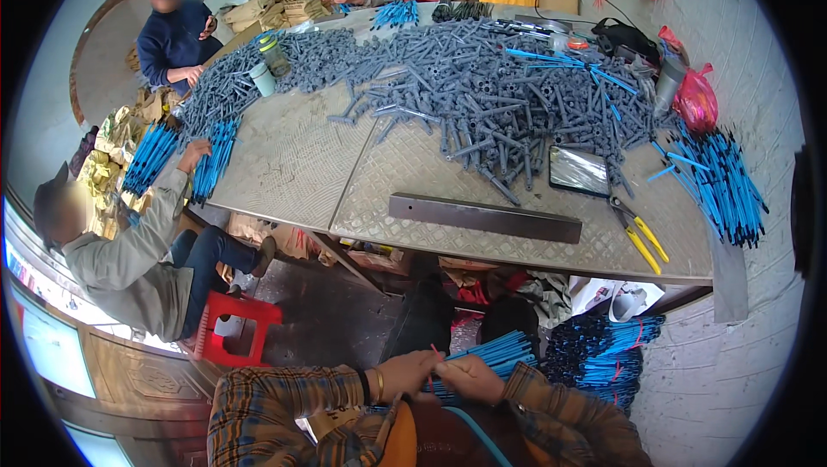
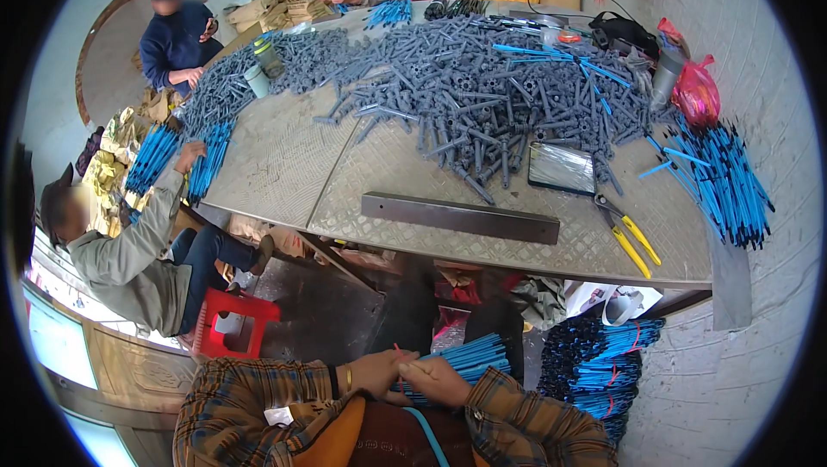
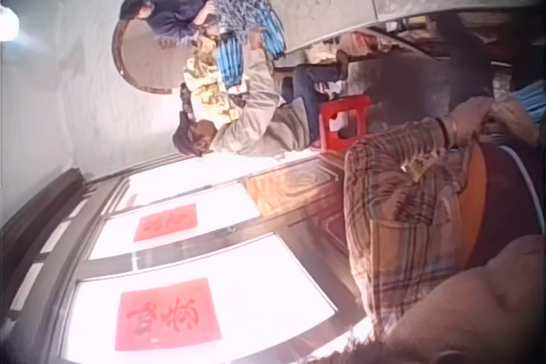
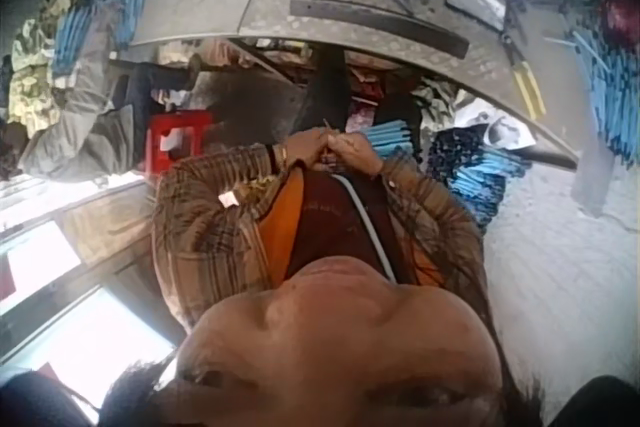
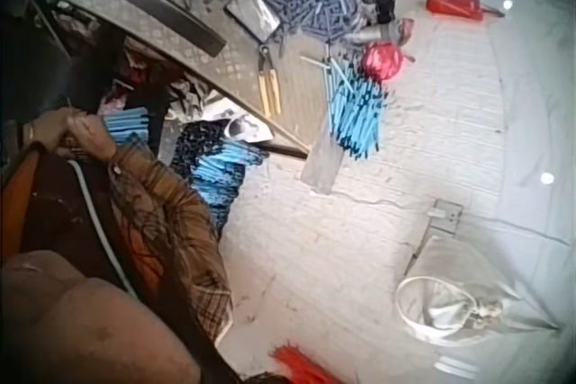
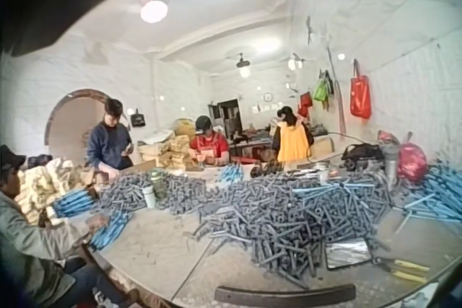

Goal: The person assembles and bundles blue plastic wire components by hand, trimming them with pliers.

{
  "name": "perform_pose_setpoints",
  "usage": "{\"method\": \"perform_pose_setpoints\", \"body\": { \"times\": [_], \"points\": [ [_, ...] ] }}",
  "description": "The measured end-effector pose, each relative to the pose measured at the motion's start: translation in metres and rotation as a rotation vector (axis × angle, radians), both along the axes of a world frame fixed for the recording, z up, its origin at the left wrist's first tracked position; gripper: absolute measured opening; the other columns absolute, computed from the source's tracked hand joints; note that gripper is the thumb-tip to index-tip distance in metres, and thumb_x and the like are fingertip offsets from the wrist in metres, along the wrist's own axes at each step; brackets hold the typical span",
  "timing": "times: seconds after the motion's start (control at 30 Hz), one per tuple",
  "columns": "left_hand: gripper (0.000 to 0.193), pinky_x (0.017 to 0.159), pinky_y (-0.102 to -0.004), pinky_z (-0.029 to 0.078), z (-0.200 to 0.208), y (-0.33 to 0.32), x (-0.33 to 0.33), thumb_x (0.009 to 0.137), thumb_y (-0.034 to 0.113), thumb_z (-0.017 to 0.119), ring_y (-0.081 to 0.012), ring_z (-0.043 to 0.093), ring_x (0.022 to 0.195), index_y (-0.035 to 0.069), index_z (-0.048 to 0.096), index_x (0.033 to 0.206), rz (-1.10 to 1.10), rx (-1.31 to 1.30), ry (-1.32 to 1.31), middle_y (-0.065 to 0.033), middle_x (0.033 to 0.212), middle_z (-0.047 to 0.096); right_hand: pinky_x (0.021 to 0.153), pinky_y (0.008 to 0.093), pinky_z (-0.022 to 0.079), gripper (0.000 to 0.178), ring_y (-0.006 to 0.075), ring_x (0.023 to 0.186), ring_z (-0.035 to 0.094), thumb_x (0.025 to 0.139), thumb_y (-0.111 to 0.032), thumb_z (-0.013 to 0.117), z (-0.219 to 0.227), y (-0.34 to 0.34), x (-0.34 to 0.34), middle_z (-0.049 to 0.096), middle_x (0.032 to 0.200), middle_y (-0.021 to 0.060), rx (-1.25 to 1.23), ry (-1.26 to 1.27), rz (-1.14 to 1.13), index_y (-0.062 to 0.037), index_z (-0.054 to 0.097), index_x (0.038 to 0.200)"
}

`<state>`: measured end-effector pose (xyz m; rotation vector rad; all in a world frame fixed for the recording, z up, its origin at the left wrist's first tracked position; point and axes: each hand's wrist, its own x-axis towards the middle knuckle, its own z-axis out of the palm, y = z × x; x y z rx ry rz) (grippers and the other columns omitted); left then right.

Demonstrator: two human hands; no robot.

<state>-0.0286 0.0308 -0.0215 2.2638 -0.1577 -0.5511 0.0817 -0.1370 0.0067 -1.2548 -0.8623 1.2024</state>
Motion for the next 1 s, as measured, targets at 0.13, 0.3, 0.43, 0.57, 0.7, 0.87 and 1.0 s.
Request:
{"method": "perform_pose_setpoints", "body": {
  "times": [0.13,0.3,0.43,0.57,0.7,0.87,1.0],
  "points": [
    [0.069,0.083,-0.0383,0.045,0.025,0.001,0.004,0.071,0.041,0.068,-0.0338,0.051,0.097,-0.001,0.043,0.119,-0.084,0.088,-0.335,-0.0196,0.109,0.049,0.050,0.0223,0.035,0.040,0.0064,0.053,0.042,0.094,-0.029,0.043,-0.006,0.008,0.000,0.047,0.058,-0.0023,-0.054,0.160,-0.089,-0.0038,0.052,0.064],
    [0.059,0.076,-0.0382,0.048,0.032,0.006,0.004,0.074,0.041,0.065,-0.0328,0.053,0.091,0.000,0.049,0.113,-0.091,0.114,-0.378,-0.0161,0.101,0.052,0.050,0.0215,0.033,0.039,0.0057,0.052,0.038,0.095,-0.028,0.041,-0.001,0.015,0.004,0.044,0.057,-0.0026,-0.174,0.308,-0.187,-0.0051,0.050,0.065],
    [0.046,0.073,-0.0385,0.049,0.039,-0.005,0.006,0.077,0.035,0.061,-0.0323,0.055,0.088,0.001,0.054,0.107,-0.113,0.235,-0.296,-0.0142,0.096,0.054,0.049,0.0237,0.033,0.042,0.0070,0.051,0.037,0.094,-0.028,0.040,0.010,0.023,-0.001,0.044,0.056,-0.0010,-0.258,0.329,-0.334,-0.0048,0.047,0.060],
    [0.030,0.067,-0.0389,0.049,0.038,-0.010,0.000,0.078,0.027,0.057,-0.0312,0.055,0.082,0.004,0.057,0.098,-0.036,0.224,-0.324,-0.0131,0.092,0.055,0.049,0.0226,0.033,0.039,0.0061,0.052,0.038,0.095,-0.029,0.041,0.026,0.024,-0.007,0.044,0.057,-0.0018,-0.288,0.133,-0.213,-0.0063,0.047,0.064],
    [0.017,0.065,-0.0360,0.050,0.009,-0.002,-0.006,0.077,0.016,0.058,-0.0280,0.058,0.081,0.007,0.060,0.092,0.135,0.048,-0.501,-0.0121,0.090,0.057,0.048,0.0238,0.035,0.038,0.0071,0.054,0.041,0.094,-0.032,0.041,0.036,0.029,-0.003,0.044,0.058,-0.0011,-0.293,-0.034,-0.095,-0.0064,0.048,0.067],
    [0.009,0.058,-0.0360,0.046,0.039,0.015,0.016,0.073,0.015,0.060,-0.0248,0.053,0.072,0.010,0.061,0.080,0.029,-0.065,-0.644,-0.0070,0.079,0.053,0.046,0.0236,0.035,0.039,0.0084,0.049,0.042,0.094,-0.030,0.039,0.031,0.029,0.004,0.052,0.056,0.0023,-0.232,0.037,-0.150,-0.0064,0.050,0.064],
    [0.007,0.061,-0.0343,0.043,0.039,0.024,0.033,0.074,0.015,0.062,-0.0243,0.050,0.070,0.008,0.060,0.075,-0.096,-0.164,-0.517,-0.0072,0.073,0.051,0.045,0.0206,0.033,0.037,0.0064,0.049,0.042,0.094,-0.029,0.039,0.037,0.021,0.015,0.055,0.058,0.0041,-0.320,0.295,-0.252,-0.0055,0.055,0.070]
  ]
}}
